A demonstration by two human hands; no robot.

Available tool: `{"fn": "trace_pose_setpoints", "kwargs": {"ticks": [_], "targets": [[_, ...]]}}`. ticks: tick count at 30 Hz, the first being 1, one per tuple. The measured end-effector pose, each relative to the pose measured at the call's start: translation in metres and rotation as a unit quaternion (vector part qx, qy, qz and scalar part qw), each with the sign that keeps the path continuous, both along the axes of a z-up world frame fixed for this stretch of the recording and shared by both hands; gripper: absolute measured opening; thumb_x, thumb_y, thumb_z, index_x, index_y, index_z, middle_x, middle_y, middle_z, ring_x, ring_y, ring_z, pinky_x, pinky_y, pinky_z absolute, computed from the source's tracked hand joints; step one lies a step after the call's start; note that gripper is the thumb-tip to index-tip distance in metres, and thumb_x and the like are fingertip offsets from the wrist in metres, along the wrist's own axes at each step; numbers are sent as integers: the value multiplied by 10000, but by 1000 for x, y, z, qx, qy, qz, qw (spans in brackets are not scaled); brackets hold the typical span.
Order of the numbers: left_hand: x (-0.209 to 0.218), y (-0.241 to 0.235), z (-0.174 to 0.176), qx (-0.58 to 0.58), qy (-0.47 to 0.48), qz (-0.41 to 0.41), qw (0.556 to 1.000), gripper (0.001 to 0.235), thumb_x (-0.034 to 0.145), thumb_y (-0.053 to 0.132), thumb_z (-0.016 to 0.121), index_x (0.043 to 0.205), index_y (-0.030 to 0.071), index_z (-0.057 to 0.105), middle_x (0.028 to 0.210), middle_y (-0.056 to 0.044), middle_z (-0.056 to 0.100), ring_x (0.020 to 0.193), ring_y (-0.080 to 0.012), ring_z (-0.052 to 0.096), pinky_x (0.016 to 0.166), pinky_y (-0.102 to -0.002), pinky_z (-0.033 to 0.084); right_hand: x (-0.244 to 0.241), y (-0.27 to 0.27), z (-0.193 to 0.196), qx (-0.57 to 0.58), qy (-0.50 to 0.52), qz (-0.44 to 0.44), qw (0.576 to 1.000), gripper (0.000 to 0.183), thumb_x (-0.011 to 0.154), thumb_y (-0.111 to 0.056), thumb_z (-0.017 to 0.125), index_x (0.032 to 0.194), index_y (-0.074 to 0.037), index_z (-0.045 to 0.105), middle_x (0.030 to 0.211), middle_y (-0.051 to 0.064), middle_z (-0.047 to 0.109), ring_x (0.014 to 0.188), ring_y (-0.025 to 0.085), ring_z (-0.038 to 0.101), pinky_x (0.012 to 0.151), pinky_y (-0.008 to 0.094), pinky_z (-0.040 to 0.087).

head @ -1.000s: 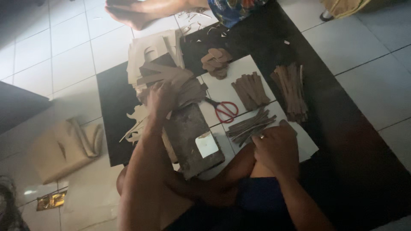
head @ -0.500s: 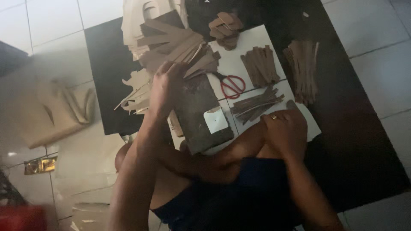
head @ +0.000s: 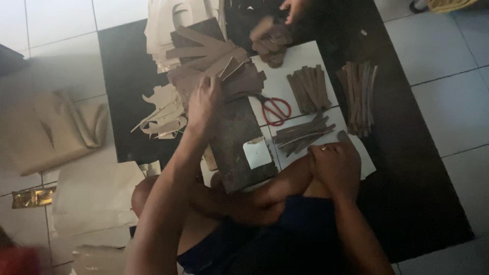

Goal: The person sits on the floor and repeatedly peels thin strips from a small block of material using both hands. The peeled strips are placed on the floor nearby.

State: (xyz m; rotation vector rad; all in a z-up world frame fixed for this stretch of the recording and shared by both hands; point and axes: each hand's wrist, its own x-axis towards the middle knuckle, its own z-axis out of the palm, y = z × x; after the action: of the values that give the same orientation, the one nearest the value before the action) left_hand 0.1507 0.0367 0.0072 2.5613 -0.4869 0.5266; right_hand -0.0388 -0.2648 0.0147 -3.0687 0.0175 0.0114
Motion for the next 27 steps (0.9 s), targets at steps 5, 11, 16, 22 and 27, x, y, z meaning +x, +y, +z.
{"fn": "trace_pose_setpoints", "kwargs": {"ticks": [5,11,16,22,27], "targets": [[-14,-9,12,-117,65,-4,991,152,977,92,643,1082,-17,630,1078,-251,657,967,-458,685,822,-517,559,8,-2,-18,-19,-57,40,997,121,889,-186,698,858,-103,780,851,117,765,858,271,731,891,419,528],[-76,12,5,21,58,-123,991,352,904,24,633,1256,-1,633,1354,-275,599,1141,-428,662,925,-469,557,1,-15,-38,-19,-28,27,999,149,961,-230,706,1035,-145,803,953,138,779,879,282,752,851,407,577],[-164,12,-2,127,28,-158,979,373,832,90,665,1205,87,664,1218,-168,621,1137,-346,630,988,-489,506,2,-4,-46,320,-119,27,940,241,1033,-157,670,1246,-58,725,1137,185,753,1002,327,745,817,416,597],[-184,-6,3,10,57,-135,989,274,931,141,694,1198,86,668,1215,-136,619,1151,-338,626,993,-482,521,13,34,-27,384,-93,172,902,260,1012,-92,671,1269,-63,697,1170,149,748,1015,303,757,799,375,605],[-169,-33,5,-62,50,-109,991,397,912,140,746,1287,33,675,1203,-177,612,1058,-374,603,894,-486,518,29,52,-8,298,-99,209,926,296,941,-38,709,1237,-49,707,1163,136,755,995,301,745,826,389,600]]}}
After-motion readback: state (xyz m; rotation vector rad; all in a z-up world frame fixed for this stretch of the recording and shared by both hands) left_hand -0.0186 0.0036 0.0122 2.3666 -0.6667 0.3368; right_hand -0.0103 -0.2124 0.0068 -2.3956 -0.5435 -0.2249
